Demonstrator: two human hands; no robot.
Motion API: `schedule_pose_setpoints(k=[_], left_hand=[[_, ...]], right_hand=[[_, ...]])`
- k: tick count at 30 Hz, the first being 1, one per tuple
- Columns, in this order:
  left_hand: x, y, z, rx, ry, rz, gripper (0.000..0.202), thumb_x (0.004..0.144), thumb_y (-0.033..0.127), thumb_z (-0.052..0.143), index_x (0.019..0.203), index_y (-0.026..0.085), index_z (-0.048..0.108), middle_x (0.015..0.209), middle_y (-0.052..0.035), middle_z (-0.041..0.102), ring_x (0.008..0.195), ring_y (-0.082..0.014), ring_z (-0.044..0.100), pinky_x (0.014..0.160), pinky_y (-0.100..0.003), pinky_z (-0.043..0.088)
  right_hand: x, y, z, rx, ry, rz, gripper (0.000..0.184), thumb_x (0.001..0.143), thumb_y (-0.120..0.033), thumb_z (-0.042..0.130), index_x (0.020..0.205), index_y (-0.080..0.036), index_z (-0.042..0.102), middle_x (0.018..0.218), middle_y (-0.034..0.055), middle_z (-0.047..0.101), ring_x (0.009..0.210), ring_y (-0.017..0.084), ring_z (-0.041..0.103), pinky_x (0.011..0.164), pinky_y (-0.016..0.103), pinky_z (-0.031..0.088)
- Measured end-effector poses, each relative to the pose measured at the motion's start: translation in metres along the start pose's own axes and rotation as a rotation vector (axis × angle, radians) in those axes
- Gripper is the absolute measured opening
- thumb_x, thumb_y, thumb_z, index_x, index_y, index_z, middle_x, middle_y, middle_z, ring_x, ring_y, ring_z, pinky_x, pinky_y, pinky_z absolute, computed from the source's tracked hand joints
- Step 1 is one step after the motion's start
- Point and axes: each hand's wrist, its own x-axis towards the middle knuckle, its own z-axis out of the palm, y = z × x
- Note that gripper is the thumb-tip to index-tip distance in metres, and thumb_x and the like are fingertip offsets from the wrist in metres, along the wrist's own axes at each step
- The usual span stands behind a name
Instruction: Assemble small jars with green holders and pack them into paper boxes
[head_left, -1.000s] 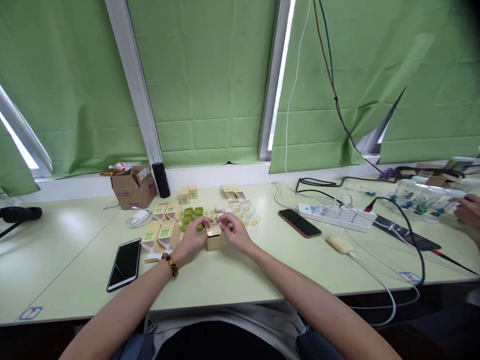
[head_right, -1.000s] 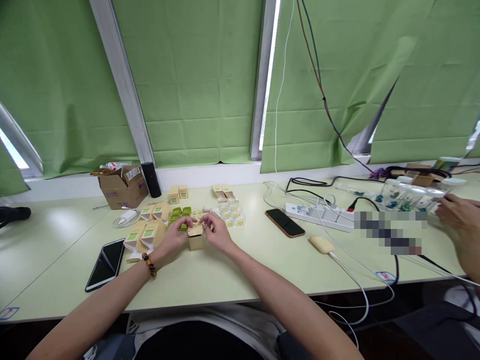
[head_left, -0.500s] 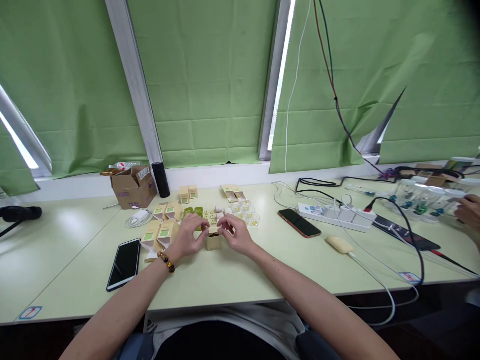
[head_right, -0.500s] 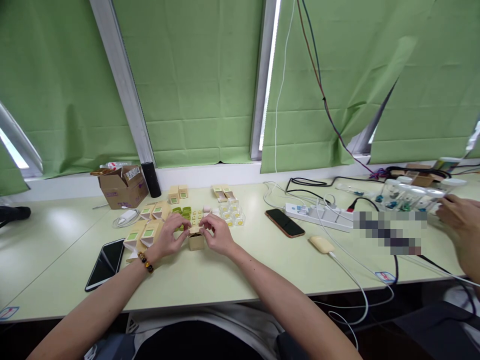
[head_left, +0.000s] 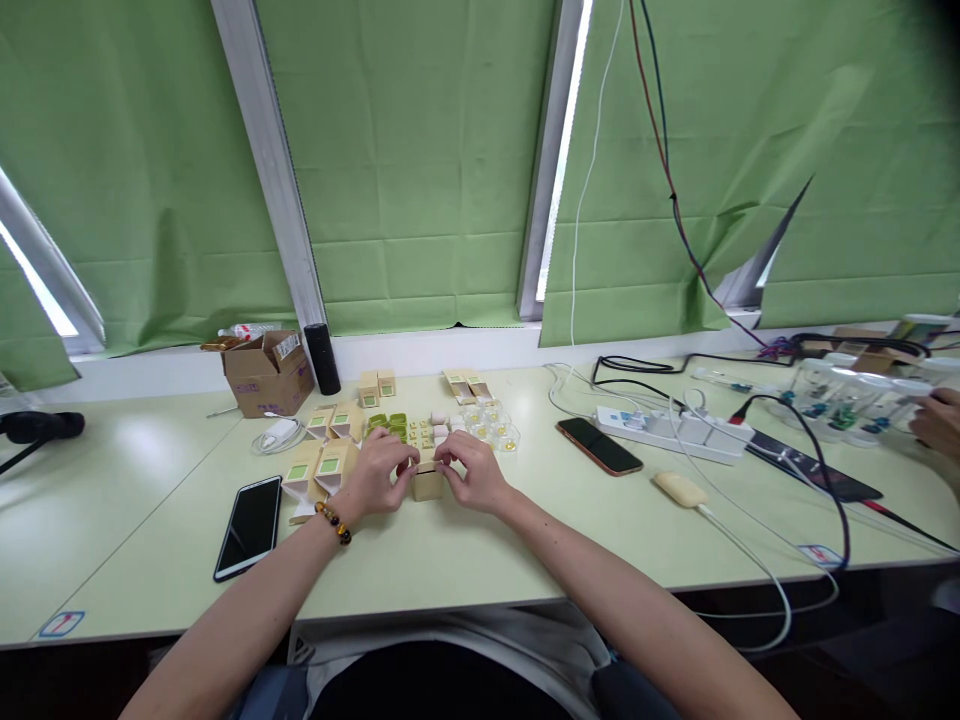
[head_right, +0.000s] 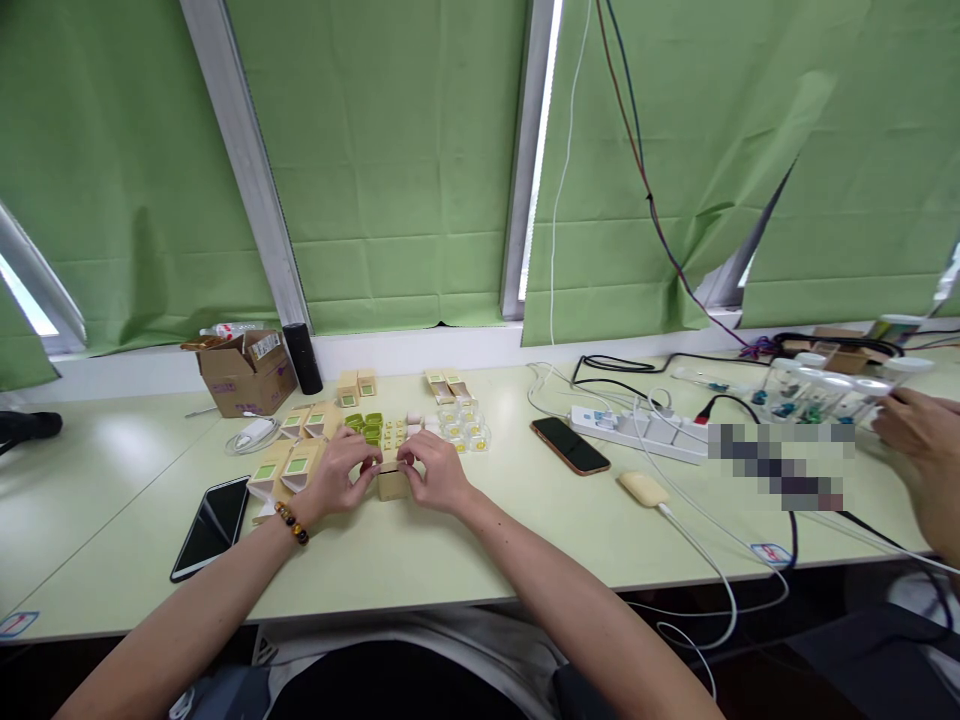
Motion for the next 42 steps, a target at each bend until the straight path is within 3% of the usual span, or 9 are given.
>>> schedule_pose_setpoints(k=[8,15,23,27,31,34,38,42], left_hand=[[0.000,0.002,0.000,0.029,0.024,0.043,0.012,0.090,0.017,0.056,0.082,0.022,0.064,0.061,0.0006,0.061,0.058,-0.0173,0.051,0.072,-0.040,0.037],[-0.002,0.002,0.000,0.022,-0.061,-0.014,0.014,0.090,0.021,0.056,0.081,0.023,0.067,0.061,-0.0013,0.065,0.057,-0.0182,0.052,0.071,-0.041,0.037],[-0.003,0.002,0.003,-0.024,-0.054,-0.025,0.026,0.094,0.023,0.053,0.069,0.022,0.061,0.057,-0.0003,0.060,0.053,-0.0160,0.044,0.071,-0.040,0.037],[-0.003,0.002,0.005,-0.037,-0.036,-0.046,0.029,0.095,0.024,0.054,0.067,0.022,0.061,0.057,-0.0002,0.060,0.053,-0.0156,0.044,0.071,-0.038,0.038],[-0.002,-0.002,0.009,-0.017,0.046,-0.257,0.024,0.099,0.027,0.054,0.085,0.020,0.073,0.064,-0.0017,0.067,0.057,-0.0166,0.054,0.066,-0.033,0.039],[0.001,-0.006,0.010,-0.021,0.035,-0.471,0.026,0.096,0.022,0.054,0.102,0.019,0.079,0.064,-0.0001,0.068,0.052,-0.0151,0.052,0.060,-0.030,0.038],[0.004,-0.011,0.011,-0.066,-0.023,-0.621,0.030,0.088,0.014,0.053,0.091,0.019,0.082,0.053,0.0025,0.061,0.045,-0.0137,0.044,0.054,-0.028,0.033],[0.004,-0.011,0.013,-0.107,-0.014,-0.613,0.028,0.084,0.014,0.053,0.080,0.020,0.080,0.055,0.0015,0.064,0.047,-0.0142,0.047,0.054,-0.028,0.034]], right_hand=[[-0.001,0.001,0.000,-0.051,-0.013,-0.051,0.013,0.085,-0.011,0.060,0.086,-0.024,0.060,0.075,0.0022,0.063,0.072,0.020,0.054,0.065,0.032,0.040],[-0.002,0.001,-0.003,-0.063,-0.100,0.022,0.008,0.087,-0.020,0.059,0.082,-0.024,0.064,0.065,0.0011,0.059,0.063,0.019,0.052,0.063,0.033,0.038],[-0.004,0.005,-0.004,0.036,-0.173,0.119,0.010,0.080,-0.019,0.060,0.070,-0.023,0.060,0.055,-0.0036,0.052,0.052,0.014,0.045,0.058,0.029,0.033],[-0.003,0.004,-0.006,0.063,-0.228,0.167,0.004,0.079,-0.020,0.060,0.077,-0.023,0.061,0.053,-0.0066,0.047,0.050,0.013,0.042,0.058,0.027,0.033],[-0.001,0.004,-0.010,0.040,-0.261,0.187,0.013,0.080,-0.023,0.065,0.090,-0.024,0.057,0.056,-0.0091,0.048,0.051,0.013,0.042,0.058,0.026,0.033],[0.001,0.006,-0.016,-0.002,-0.300,0.224,0.020,0.079,-0.025,0.070,0.088,-0.024,0.052,0.059,-0.0086,0.050,0.052,0.013,0.043,0.059,0.026,0.031],[0.003,0.013,-0.022,-0.123,-0.393,0.241,0.027,0.078,-0.026,0.076,0.073,-0.023,0.049,0.060,-0.0064,0.053,0.055,0.012,0.044,0.060,0.026,0.029],[0.005,0.018,-0.021,-0.295,-0.446,0.290,0.029,0.086,-0.027,0.074,0.067,-0.022,0.053,0.061,-0.0024,0.059,0.058,0.015,0.051,0.063,0.028,0.028]])
